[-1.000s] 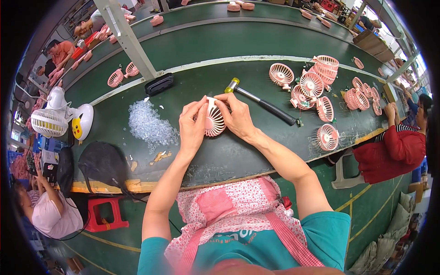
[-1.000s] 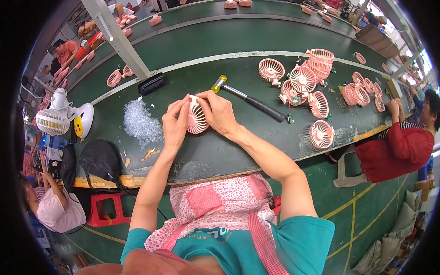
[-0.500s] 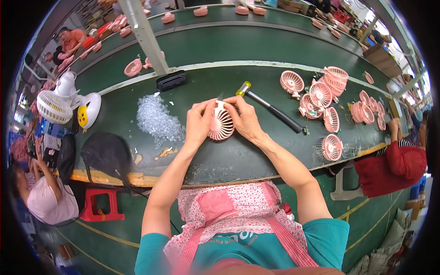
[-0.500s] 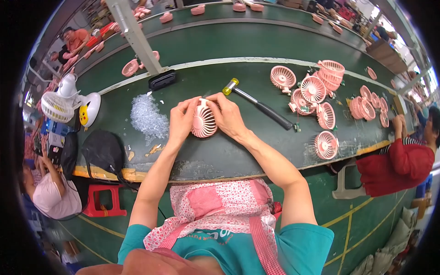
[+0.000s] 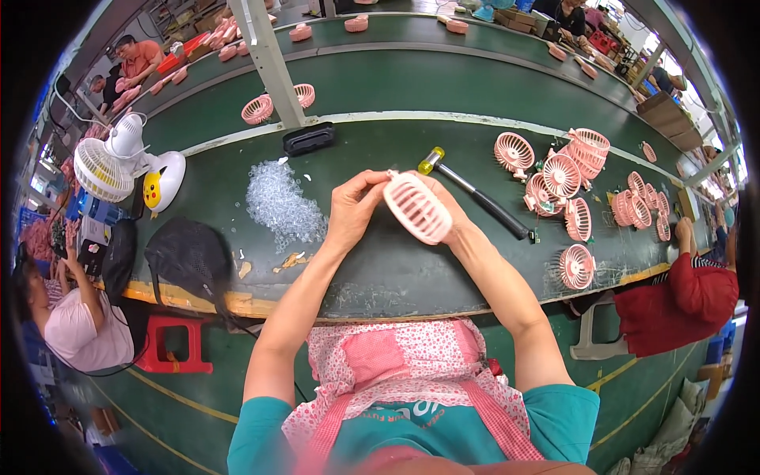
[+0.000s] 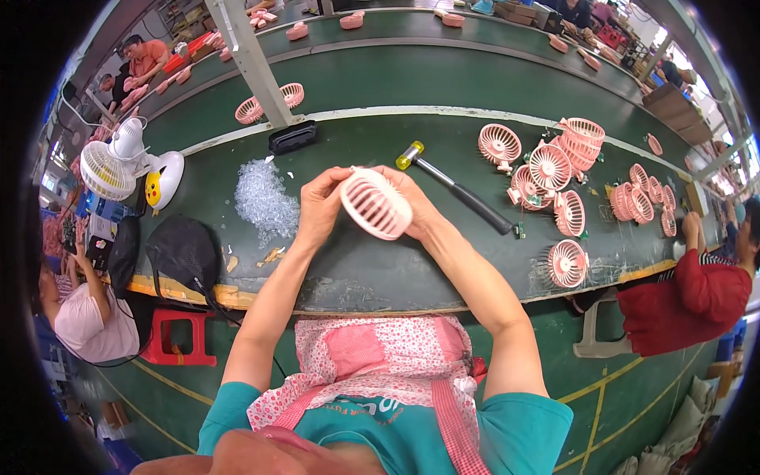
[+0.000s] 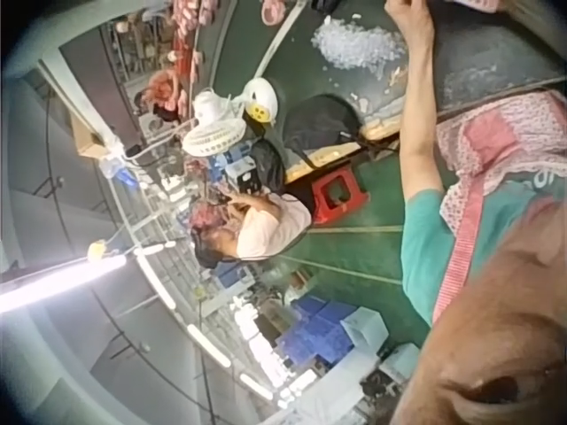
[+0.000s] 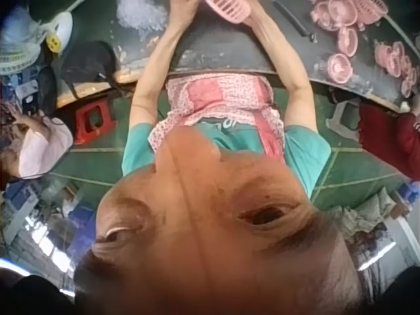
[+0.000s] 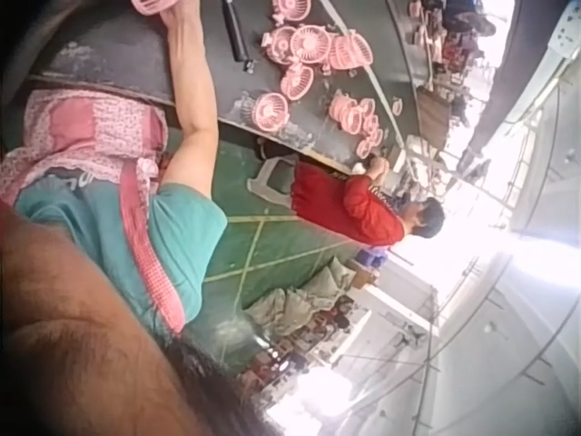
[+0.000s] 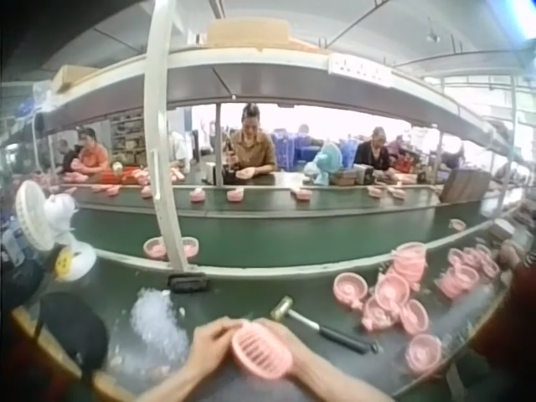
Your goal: The person assembles portable fan covers by fitting small plastic clips into fan grilles by hand, tapping them into place with a small mallet, and placing the assembled pieces on the workbench.
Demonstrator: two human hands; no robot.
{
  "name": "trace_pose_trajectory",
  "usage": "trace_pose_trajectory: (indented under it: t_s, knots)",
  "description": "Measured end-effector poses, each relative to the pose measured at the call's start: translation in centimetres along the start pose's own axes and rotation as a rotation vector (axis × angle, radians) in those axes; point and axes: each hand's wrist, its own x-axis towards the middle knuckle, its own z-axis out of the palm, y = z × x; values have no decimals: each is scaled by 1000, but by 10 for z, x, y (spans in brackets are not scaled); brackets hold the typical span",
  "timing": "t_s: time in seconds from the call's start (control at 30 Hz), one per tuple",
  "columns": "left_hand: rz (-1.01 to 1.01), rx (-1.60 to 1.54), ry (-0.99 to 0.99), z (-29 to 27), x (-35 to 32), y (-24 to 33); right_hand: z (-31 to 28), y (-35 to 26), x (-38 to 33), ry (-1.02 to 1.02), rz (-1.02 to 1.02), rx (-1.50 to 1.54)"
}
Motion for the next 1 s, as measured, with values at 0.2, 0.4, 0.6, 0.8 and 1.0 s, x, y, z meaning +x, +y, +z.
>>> trace_pose_trajectory:
  t_s: [0.2, 0.4, 0.6, 0.8, 1.0]
  knots:
    - [-237, -291, 10, -14, 8, 0, -3, -5, -4, 186, -436, -630]
    - [-284, -207, 8, -12, 4, 1, 8, 5, -11, 201, -610, -864]
    - [-195, -140, -57, -11, 2, 4, 14, 10, -15, 142, -680, -1062]
    - [-242, -197, 32, -11, 3, 9, 13, 8, -13, 223, -679, -979]
    - [-212, -89, -40, -13, 2, 8, 8, 13, -13, 170, -681, -1006]
